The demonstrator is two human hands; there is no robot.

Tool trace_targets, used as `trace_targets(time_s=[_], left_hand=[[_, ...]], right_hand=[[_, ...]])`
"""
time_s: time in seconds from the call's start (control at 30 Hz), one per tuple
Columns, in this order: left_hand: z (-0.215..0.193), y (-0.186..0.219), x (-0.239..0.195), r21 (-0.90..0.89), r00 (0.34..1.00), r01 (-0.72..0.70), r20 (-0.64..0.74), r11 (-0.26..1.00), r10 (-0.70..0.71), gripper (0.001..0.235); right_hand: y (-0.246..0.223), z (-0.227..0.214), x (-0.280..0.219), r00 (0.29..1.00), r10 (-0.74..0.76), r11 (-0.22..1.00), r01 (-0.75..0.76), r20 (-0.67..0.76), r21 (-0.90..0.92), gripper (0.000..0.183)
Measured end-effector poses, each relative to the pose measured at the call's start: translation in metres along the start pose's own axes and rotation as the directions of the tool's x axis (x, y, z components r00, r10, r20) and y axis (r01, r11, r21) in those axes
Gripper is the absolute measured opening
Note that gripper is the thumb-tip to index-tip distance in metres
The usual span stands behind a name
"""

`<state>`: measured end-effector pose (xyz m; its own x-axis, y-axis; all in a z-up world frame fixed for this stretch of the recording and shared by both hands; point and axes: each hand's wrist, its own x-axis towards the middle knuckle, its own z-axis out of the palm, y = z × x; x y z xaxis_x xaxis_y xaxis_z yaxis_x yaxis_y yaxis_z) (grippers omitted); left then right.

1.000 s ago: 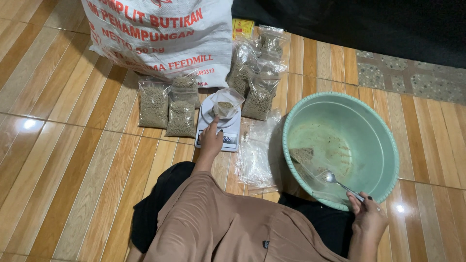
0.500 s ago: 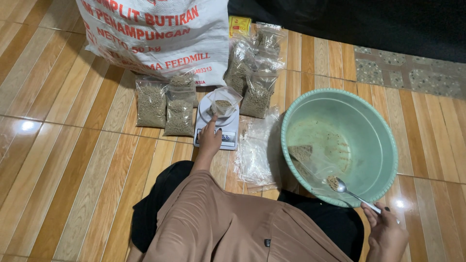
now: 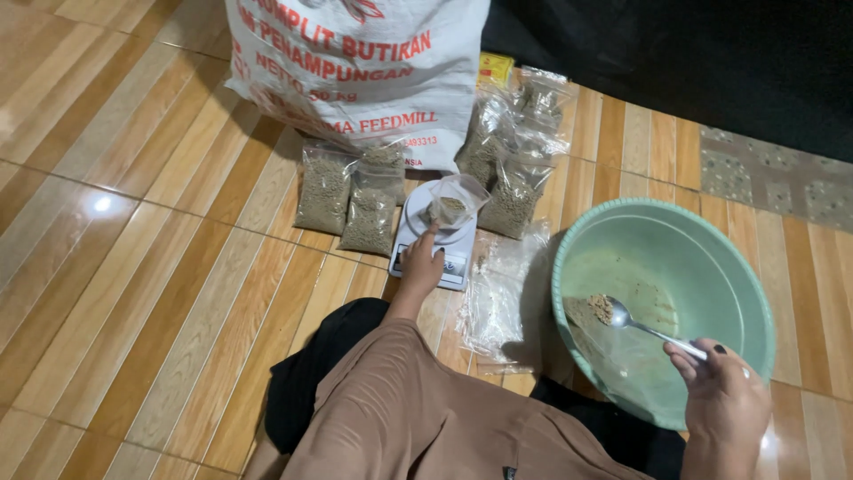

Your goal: Packaging pet feed from a large basin into small plastic bags and weighing them on a digital scale.

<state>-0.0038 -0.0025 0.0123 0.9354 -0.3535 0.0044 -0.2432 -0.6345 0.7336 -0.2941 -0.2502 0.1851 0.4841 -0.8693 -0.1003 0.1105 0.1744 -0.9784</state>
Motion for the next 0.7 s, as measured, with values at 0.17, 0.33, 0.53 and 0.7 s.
trace_targets(time_s=[0.17,0.33,0.53,0.7], left_hand=[[-0.004,0.004,-0.001,-0.012,0.999,0.024,0.032,1.000,-0.023,0.054],[-0.009,0.010,-0.001,-0.044,0.998,0.030,0.062,0.999,-0.027,0.058],[-0.039,0.030,-0.011,-0.256,0.973,0.130,0.216,0.958,-0.075,0.053],[-0.051,0.039,-0.014,-0.294,0.976,0.136,0.206,0.946,-0.076,0.052]], right_hand=[[0.004,0.063,0.022,0.990,0.008,0.996,-0.020,0.138,0.090,0.012],[0.010,0.127,0.041,0.980,0.046,0.990,-0.071,0.196,0.122,0.013],[0.041,0.189,0.074,0.970,-0.029,0.998,0.016,0.243,0.058,0.017],[0.028,0.238,0.048,0.952,-0.145,0.987,0.157,0.271,-0.020,0.015]])
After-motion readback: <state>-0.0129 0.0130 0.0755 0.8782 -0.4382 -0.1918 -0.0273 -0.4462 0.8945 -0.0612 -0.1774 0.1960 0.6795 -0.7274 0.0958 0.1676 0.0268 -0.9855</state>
